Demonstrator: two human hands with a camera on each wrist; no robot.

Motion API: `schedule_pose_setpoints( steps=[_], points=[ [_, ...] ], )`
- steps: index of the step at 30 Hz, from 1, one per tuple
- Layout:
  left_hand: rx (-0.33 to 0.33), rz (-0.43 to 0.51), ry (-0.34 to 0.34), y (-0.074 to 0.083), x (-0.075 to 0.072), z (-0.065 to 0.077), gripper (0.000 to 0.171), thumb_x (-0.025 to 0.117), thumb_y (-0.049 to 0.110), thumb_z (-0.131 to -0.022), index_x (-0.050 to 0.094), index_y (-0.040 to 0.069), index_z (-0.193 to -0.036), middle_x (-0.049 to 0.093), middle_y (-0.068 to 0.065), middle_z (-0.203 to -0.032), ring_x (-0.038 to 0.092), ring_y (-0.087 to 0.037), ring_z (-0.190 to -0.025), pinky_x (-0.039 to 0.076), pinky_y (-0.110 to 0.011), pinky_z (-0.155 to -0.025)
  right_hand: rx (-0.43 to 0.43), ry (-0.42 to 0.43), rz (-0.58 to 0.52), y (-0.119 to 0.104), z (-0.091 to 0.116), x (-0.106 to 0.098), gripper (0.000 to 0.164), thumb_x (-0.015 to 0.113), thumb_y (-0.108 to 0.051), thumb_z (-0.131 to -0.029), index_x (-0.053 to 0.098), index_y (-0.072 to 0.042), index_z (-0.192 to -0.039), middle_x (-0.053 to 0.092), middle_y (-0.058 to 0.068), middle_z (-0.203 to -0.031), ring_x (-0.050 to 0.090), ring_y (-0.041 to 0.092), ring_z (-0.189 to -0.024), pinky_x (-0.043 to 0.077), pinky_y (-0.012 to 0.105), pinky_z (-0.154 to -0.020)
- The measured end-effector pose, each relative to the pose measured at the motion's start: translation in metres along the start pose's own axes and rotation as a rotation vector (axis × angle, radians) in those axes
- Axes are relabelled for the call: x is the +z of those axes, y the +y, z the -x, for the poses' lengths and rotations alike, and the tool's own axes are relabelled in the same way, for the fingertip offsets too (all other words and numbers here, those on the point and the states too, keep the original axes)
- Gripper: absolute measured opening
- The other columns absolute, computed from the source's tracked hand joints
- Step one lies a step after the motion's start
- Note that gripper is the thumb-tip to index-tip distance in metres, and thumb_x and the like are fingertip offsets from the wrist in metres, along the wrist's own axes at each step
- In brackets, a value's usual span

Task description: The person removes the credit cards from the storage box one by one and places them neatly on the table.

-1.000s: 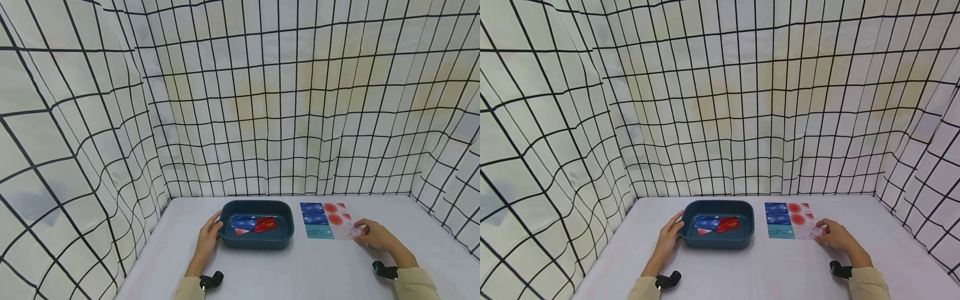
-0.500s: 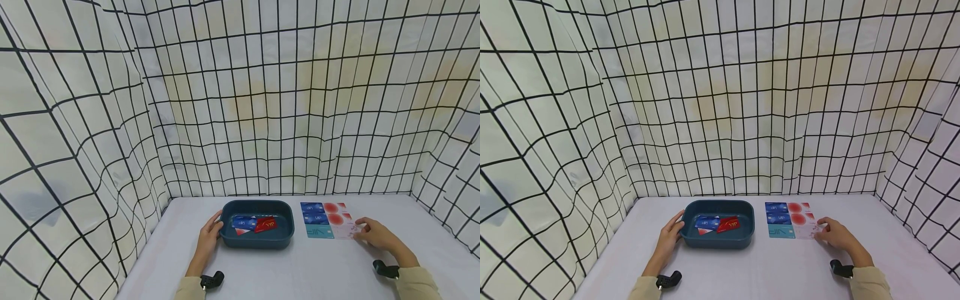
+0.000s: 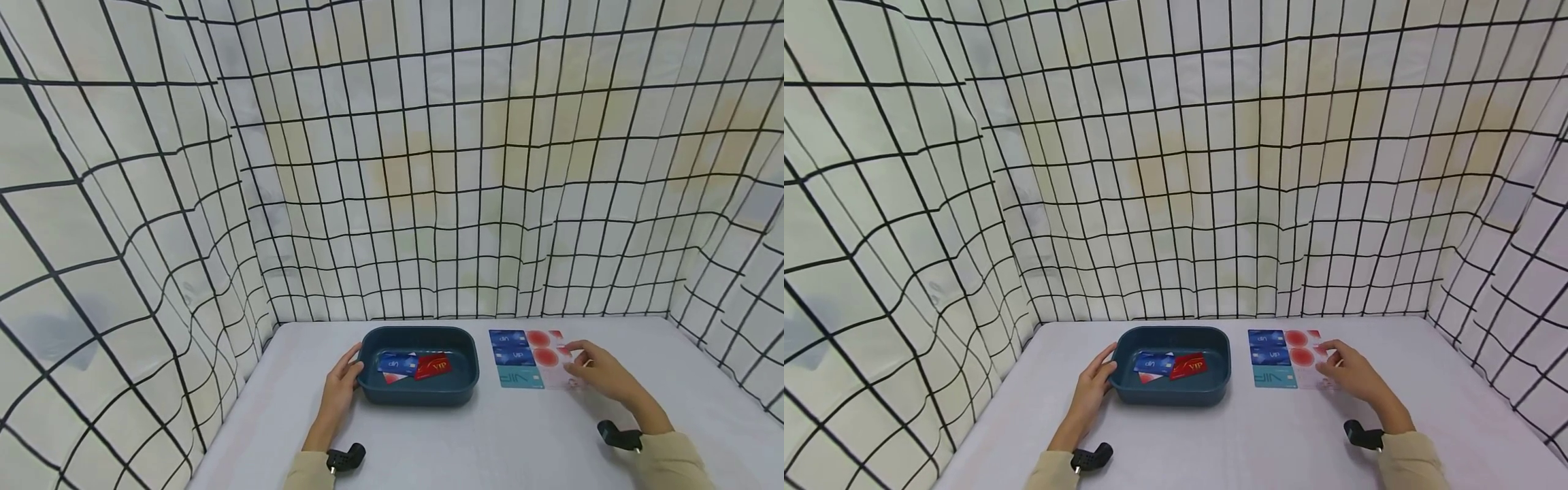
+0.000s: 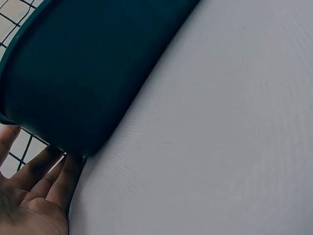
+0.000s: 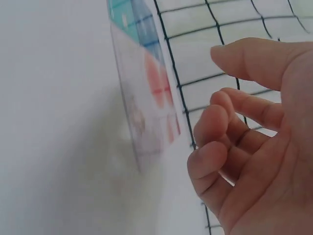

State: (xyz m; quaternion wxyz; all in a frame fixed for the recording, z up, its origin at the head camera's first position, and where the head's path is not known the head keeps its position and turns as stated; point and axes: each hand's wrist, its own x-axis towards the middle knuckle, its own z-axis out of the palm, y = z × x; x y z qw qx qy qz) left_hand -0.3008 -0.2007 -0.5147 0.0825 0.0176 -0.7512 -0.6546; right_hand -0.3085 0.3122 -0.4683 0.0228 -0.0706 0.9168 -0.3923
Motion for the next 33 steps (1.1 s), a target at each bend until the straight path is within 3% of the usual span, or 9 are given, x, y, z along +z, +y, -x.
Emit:
schedule_pose_setpoints(
  steps=[12,20,26,33],
  points=[
    [-0.015,0.018,0.002,-0.003,0.000,0.001,0.045,0.051,0.025,-0.108,0.050,0.025,-0.153,0.059,-0.018,-0.146,0.058,-0.031,-0.131,0.050,-0.030,-0.099,-0.239,0.042,-0.049,-0.058,-0.006,0.040,0.044,0.068,-0.016,-0.098,0.054,0.000,-0.137,0.052,0.005,-0.091,0.049,0.014,-0.081,0.044,0.023,-0.063],
    [0.003,0.035,-0.022,0.000,-0.001,0.001,0.046,0.052,0.027,-0.108,0.048,0.025,-0.154,0.056,-0.017,-0.150,0.056,-0.032,-0.135,0.050,-0.035,-0.104,-0.257,0.041,-0.074,-0.095,-0.017,0.072,0.039,0.071,-0.020,-0.096,0.060,-0.006,-0.131,0.055,0.003,-0.089,0.052,0.016,-0.079,0.045,0.021,-0.063],
    [0.007,0.031,-0.018,0.000,-0.001,0.000,0.046,0.052,0.027,-0.108,0.049,0.024,-0.153,0.058,-0.017,-0.148,0.057,-0.031,-0.133,0.051,-0.027,-0.099,-0.230,0.023,-0.102,-0.124,-0.027,0.101,0.042,0.074,-0.030,-0.094,0.060,-0.010,-0.129,0.056,0.001,-0.085,0.051,0.015,-0.073,0.045,0.023,-0.057],
    [0.012,-0.005,-0.011,-0.002,-0.001,-0.001,0.045,0.052,0.026,-0.107,0.049,0.024,-0.153,0.062,-0.017,-0.143,0.060,-0.031,-0.130,0.051,-0.022,-0.092,-0.232,-0.014,-0.126,-0.150,-0.039,0.129,0.039,0.074,-0.023,-0.094,0.061,-0.007,-0.127,0.056,0.000,-0.083,0.052,0.016,-0.075,0.044,0.023,-0.060]
  ],
)
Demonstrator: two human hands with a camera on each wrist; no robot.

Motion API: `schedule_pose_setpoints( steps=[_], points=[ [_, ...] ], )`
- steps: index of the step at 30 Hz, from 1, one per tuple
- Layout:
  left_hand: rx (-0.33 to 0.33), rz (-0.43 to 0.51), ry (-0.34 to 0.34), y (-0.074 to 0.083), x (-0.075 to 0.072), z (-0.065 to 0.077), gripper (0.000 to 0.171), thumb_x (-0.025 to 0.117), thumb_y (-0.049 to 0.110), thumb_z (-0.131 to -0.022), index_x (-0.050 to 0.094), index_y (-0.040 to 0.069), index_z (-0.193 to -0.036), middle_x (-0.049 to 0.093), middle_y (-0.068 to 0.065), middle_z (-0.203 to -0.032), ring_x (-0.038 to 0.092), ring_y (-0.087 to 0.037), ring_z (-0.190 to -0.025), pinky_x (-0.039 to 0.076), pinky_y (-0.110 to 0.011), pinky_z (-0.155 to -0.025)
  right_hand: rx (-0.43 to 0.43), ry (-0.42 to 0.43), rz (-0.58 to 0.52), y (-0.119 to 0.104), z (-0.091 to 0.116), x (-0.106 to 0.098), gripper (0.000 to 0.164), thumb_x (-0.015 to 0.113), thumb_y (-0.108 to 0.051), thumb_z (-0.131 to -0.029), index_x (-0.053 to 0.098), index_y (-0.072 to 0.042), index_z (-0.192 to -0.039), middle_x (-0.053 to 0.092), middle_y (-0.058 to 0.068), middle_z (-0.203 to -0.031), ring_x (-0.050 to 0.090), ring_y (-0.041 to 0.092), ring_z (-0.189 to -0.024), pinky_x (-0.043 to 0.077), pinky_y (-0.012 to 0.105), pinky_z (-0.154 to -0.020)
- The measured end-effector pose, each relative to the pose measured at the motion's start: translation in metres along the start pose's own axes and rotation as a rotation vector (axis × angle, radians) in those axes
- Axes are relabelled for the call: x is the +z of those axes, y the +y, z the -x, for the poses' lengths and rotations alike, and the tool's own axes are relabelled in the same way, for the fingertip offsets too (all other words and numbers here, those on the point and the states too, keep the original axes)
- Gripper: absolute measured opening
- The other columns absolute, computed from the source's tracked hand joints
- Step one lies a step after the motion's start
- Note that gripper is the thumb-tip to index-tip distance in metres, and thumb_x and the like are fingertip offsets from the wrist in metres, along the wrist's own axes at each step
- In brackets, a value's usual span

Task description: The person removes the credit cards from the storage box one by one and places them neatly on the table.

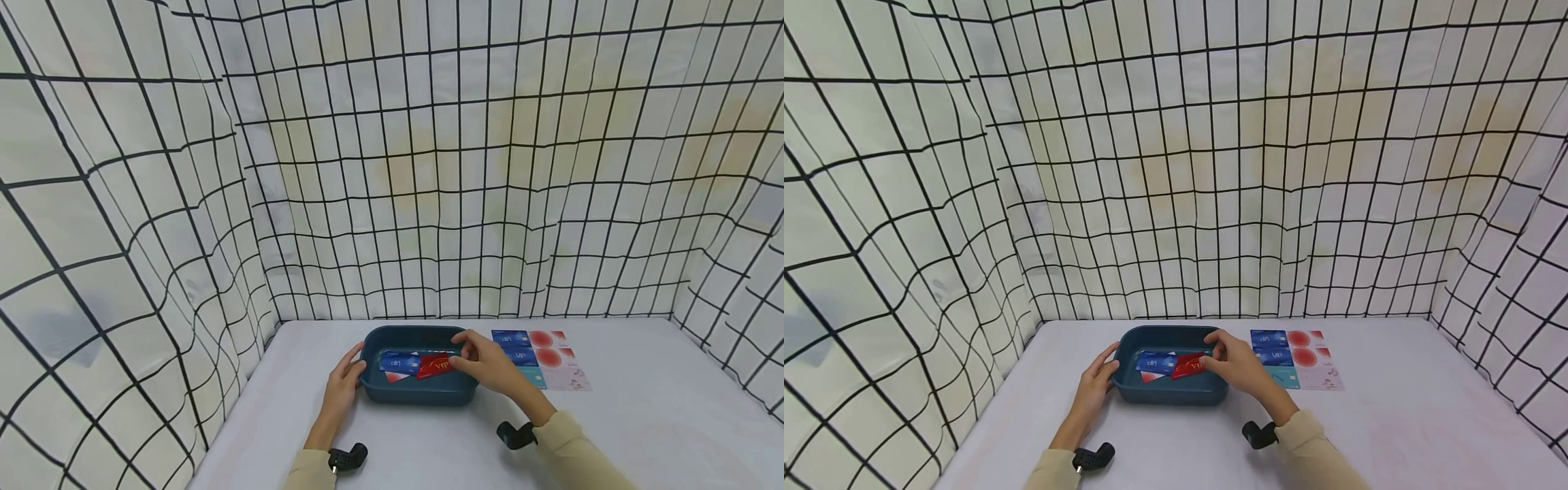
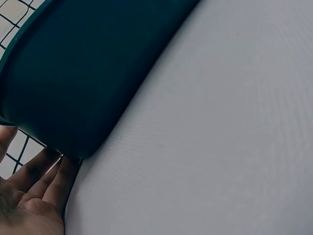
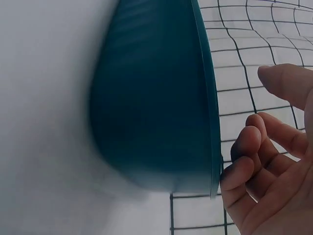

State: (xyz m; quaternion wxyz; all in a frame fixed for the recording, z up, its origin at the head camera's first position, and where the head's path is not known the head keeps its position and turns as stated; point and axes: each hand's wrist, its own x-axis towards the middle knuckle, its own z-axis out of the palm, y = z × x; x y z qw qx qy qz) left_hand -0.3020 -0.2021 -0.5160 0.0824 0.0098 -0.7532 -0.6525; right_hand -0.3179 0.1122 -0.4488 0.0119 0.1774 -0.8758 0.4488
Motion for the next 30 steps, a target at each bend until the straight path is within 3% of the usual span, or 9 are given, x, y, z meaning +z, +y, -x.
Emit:
schedule_pose_setpoints(
  steps=[6,13,22,30],
  points=[
    [0.005,-0.008,0.003,0.000,0.000,0.000,0.046,0.052,0.026,-0.108,0.049,0.024,-0.153,0.062,-0.018,-0.144,0.059,-0.032,-0.131,0.052,-0.035,-0.100,-0.002,0.000,-0.007,-0.012,-0.012,0.018,0.036,0.075,-0.019,-0.093,0.062,-0.007,-0.125,0.057,0.000,-0.080,0.052,0.015,-0.071,0.043,0.024,-0.058],
    [0.003,-0.002,0.000,0.000,0.000,0.001,0.046,0.052,0.026,-0.108,0.049,0.024,-0.153,0.061,-0.018,-0.144,0.059,-0.032,-0.131,0.052,-0.038,-0.103,-0.041,-0.040,0.011,-0.018,-0.025,0.037,0.039,0.075,-0.018,-0.092,0.061,-0.003,-0.125,0.058,-0.001,-0.081,0.051,0.014,-0.068,0.041,0.025,-0.058],
    [0.000,0.012,-0.002,0.002,0.000,0.001,0.045,0.052,0.025,-0.108,0.049,0.025,-0.153,0.062,-0.017,-0.143,0.059,-0.030,-0.130,0.052,-0.029,-0.097,-0.064,-0.089,-0.002,-0.018,-0.042,0.059,0.042,0.075,-0.014,-0.091,0.061,0.001,-0.127,0.061,0.000,-0.083,0.052,0.012,-0.067,0.042,0.025,-0.061],
    [0.004,0.013,-0.005,0.001,0.000,0.002,0.046,0.052,0.026,-0.107,0.049,0.023,-0.153,0.063,-0.019,-0.142,0.061,-0.030,-0.127,0.052,-0.024,-0.092,-0.030,-0.109,0.041,-0.014,-0.057,0.077,0.048,0.080,-0.016,-0.087,0.061,0.001,-0.128,0.061,0.005,-0.089,0.054,0.014,-0.072,0.045,0.029,-0.066]
  ],
)
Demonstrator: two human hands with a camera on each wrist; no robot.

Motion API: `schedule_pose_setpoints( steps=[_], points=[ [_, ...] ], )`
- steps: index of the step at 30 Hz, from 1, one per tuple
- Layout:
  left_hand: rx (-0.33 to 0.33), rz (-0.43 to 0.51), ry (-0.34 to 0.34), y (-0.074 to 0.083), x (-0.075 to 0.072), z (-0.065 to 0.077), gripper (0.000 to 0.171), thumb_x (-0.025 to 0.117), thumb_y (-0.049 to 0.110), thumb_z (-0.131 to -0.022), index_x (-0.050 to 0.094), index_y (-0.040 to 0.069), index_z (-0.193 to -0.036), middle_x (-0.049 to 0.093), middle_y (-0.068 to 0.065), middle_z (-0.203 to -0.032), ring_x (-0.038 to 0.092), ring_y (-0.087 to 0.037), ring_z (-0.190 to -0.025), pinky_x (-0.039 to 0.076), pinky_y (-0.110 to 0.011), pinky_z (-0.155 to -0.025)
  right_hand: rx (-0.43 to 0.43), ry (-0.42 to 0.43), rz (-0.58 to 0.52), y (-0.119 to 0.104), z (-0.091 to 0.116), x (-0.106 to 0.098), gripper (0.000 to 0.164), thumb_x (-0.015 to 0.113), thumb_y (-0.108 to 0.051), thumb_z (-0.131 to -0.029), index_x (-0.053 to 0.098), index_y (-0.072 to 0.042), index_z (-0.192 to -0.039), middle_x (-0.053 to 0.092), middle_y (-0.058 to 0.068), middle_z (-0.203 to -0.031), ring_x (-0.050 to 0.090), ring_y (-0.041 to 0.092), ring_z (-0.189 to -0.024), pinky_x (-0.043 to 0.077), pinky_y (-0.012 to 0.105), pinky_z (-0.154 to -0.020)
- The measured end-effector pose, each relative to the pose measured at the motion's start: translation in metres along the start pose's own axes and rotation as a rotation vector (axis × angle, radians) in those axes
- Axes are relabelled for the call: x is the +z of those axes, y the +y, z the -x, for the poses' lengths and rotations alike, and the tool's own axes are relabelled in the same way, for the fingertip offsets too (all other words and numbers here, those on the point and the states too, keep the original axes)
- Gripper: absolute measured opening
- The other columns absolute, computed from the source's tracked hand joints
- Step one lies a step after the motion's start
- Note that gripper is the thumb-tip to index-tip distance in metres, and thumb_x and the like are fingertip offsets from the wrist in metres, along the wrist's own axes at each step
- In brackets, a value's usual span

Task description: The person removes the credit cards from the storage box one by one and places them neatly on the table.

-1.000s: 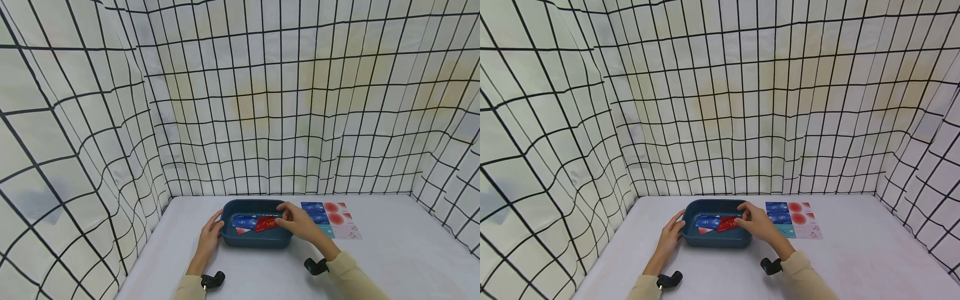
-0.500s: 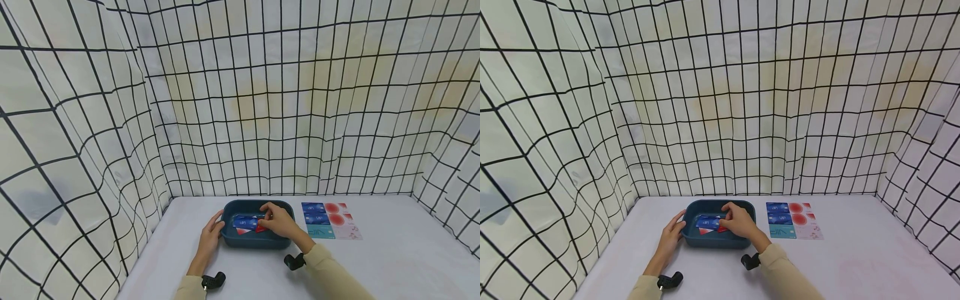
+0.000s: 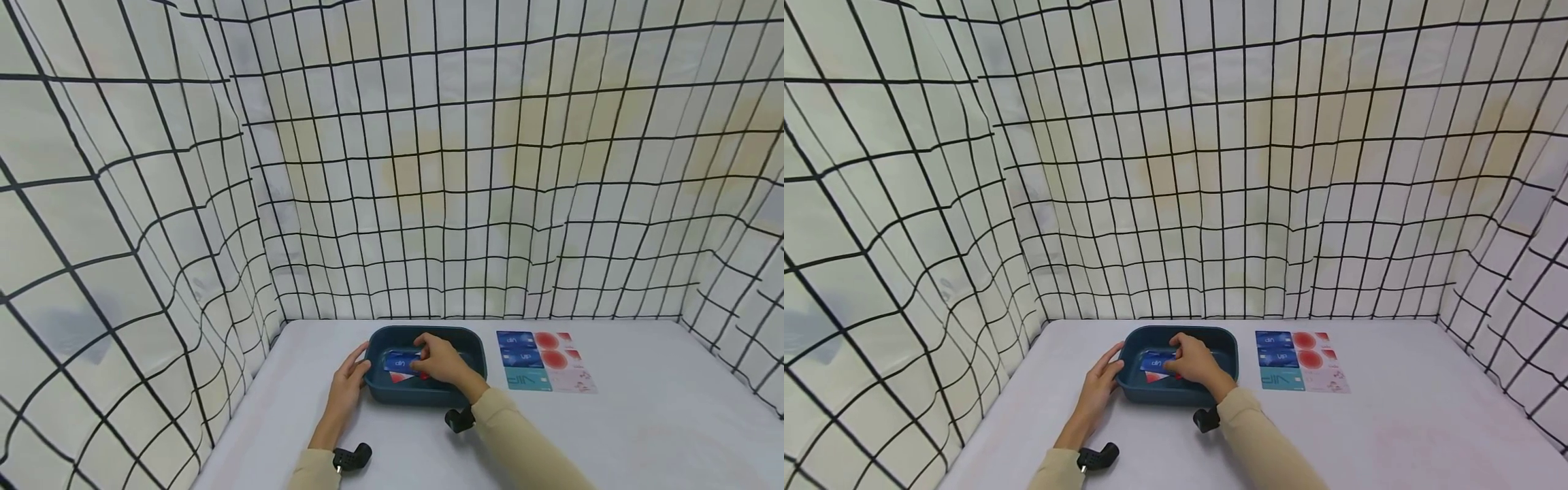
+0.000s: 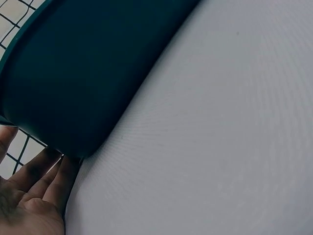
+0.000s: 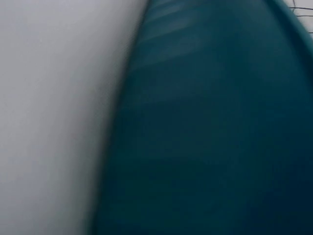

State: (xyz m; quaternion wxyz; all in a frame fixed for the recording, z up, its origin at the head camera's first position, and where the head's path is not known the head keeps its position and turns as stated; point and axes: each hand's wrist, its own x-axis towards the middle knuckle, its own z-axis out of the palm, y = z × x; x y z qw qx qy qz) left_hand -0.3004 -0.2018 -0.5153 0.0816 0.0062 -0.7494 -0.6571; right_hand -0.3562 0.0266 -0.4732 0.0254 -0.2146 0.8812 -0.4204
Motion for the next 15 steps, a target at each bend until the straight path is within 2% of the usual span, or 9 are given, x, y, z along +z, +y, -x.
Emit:
schedule_pose_setpoints(
  steps=[8,15],
  points=[
    [-0.002,0.002,-0.003,-0.002,0.000,-0.001,0.046,0.053,0.026,-0.107,0.049,0.025,-0.153,0.063,-0.018,-0.141,0.062,-0.028,-0.124,0.051,-0.019,-0.089,0.039,-0.003,0.093,0.007,-0.010,0.007,0.050,0.083,-0.017,-0.084,0.063,-0.003,-0.127,0.058,0.011,-0.105,0.056,0.022,-0.092,0.050,0.040,-0.082],
    [-0.002,-0.004,0.000,0.000,0.000,0.000,0.046,0.053,0.027,-0.107,0.049,0.024,-0.153,0.062,-0.018,-0.142,0.063,-0.027,-0.122,0.051,-0.018,-0.086,0.064,-0.020,0.201,0.008,-0.012,0.008,0.058,0.085,-0.021,-0.082,0.062,-0.004,-0.132,0.052,0.012,-0.114,0.058,0.026,-0.101,0.053,0.047,-0.091]
  ],
)
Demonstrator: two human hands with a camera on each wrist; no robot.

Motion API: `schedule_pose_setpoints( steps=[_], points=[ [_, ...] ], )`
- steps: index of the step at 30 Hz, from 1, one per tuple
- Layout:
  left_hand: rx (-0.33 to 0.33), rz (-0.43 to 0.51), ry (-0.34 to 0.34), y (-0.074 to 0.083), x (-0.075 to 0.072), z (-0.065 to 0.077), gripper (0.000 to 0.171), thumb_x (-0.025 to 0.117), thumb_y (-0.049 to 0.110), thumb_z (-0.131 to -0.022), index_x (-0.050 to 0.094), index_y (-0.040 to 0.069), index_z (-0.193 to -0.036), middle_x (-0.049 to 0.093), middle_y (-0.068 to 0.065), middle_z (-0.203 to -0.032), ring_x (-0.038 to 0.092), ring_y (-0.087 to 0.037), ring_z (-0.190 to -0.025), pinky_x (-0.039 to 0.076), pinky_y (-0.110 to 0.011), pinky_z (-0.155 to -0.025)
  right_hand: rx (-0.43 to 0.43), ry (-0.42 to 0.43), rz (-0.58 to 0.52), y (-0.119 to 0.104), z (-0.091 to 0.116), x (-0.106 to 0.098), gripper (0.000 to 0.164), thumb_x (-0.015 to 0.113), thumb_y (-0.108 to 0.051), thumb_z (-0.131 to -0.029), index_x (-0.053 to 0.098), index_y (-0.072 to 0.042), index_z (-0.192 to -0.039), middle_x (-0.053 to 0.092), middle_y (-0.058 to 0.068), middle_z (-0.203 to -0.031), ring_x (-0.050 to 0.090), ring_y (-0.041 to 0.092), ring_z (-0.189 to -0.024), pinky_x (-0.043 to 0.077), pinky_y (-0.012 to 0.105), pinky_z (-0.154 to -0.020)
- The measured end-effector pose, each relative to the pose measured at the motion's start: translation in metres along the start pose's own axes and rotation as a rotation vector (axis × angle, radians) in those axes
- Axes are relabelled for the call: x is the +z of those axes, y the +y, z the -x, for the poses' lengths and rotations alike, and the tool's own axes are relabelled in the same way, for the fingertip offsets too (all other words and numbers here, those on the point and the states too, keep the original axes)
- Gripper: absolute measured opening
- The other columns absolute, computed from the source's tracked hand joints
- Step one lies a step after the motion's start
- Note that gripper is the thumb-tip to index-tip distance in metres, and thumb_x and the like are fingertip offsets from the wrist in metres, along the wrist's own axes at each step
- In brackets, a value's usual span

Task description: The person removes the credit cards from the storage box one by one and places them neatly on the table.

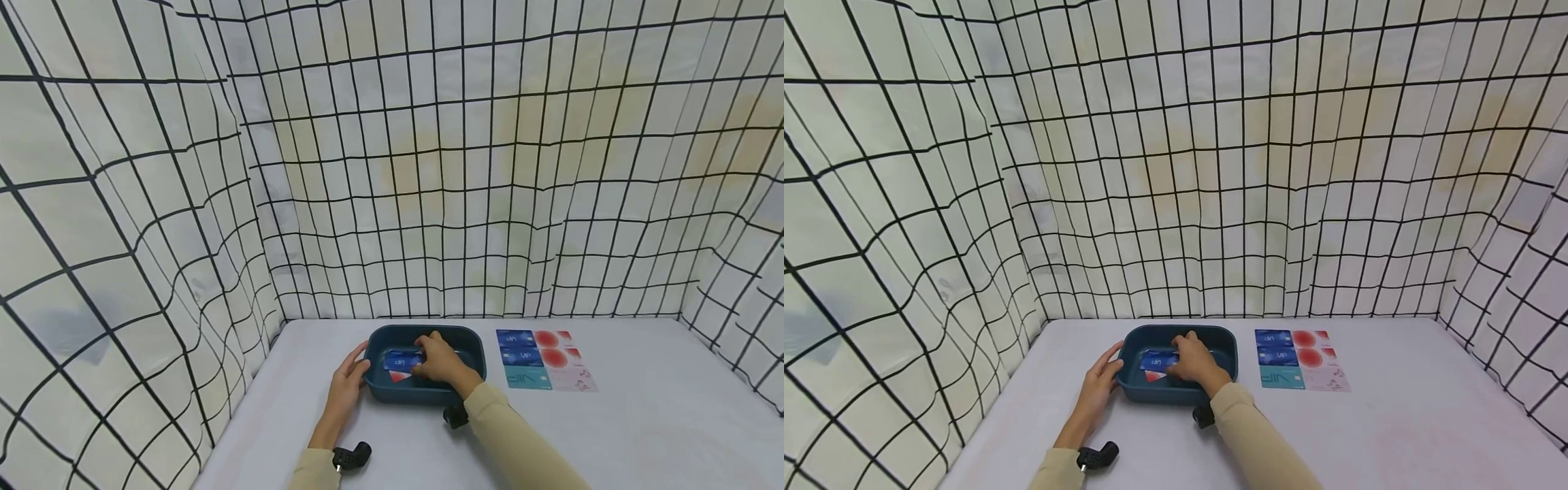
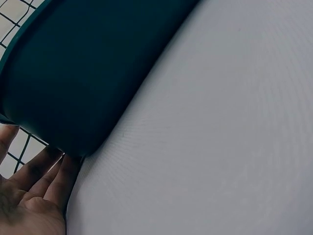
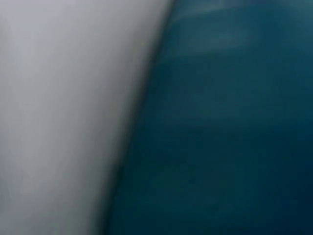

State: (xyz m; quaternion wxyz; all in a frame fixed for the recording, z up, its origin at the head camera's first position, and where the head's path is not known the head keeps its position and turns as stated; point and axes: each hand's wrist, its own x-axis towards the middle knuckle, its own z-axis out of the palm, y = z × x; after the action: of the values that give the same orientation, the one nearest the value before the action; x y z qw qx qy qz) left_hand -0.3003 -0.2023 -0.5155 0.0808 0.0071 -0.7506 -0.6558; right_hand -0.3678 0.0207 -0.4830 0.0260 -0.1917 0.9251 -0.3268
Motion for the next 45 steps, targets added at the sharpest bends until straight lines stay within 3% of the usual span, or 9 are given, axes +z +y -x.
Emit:
schedule_pose_setpoints(
  steps=[6,20,32,45],
  points=[
    [-0.010,0.003,-0.001,0.0006,0.0008,-0.0008,0.045,0.052,0.026,-0.108,0.050,0.024,-0.153,0.062,-0.018,-0.142,0.062,-0.028,-0.122,0.051,-0.019,-0.087,0.019,0.006,0.084,0.0034,-0.0002,0.0016,0.063,0.088,-0.025,-0.079,0.063,-0.002,-0.132,0.054,0.015,-0.117,0.054,0.030,-0.107,0.051,0.051,-0.095],
    [-0.013,0.023,-0.001,0.0010,0.0013,-0.0015,0.045,0.053,0.025,-0.107,0.051,0.024,-0.152,0.064,-0.018,-0.140,0.063,-0.028,-0.122,0.052,-0.020,-0.089,0.038,-0.018,0.115,0.0034,-0.0010,0.0016,0.058,0.088,-0.029,-0.079,0.068,-0.003,-0.126,0.055,0.014,-0.115,0.054,0.030,-0.105,0.051,0.052,-0.095],
    [0.003,0.008,-0.002,-0.0005,-0.0002,0.0003,0.045,0.051,0.026,-0.108,0.049,0.022,-0.153,0.063,-0.020,-0.141,0.062,-0.031,-0.127,0.054,-0.034,-0.101,0.043,-0.024,0.121,0.0024,-0.0013,0.0033,0.055,0.088,-0.029,-0.080,0.068,-0.004,-0.124,0.056,0.013,-0.112,0.055,0.028,-0.103,0.052,0.052,-0.094],
    [0.002,0.027,-0.013,0.0010,-0.0010,0.0000,0.046,0.053,0.027,-0.107,0.049,0.023,-0.153,0.063,-0.020,-0.141,0.063,-0.029,-0.125,0.052,-0.020,-0.092,0.044,0.020,0.072,0.0020,-0.0005,-0.0005,0.052,0.088,-0.026,-0.080,0.066,-0.009,-0.124,0.061,0.010,-0.111,0.060,0.024,-0.099,0.054,0.049,-0.093]
  ],
)
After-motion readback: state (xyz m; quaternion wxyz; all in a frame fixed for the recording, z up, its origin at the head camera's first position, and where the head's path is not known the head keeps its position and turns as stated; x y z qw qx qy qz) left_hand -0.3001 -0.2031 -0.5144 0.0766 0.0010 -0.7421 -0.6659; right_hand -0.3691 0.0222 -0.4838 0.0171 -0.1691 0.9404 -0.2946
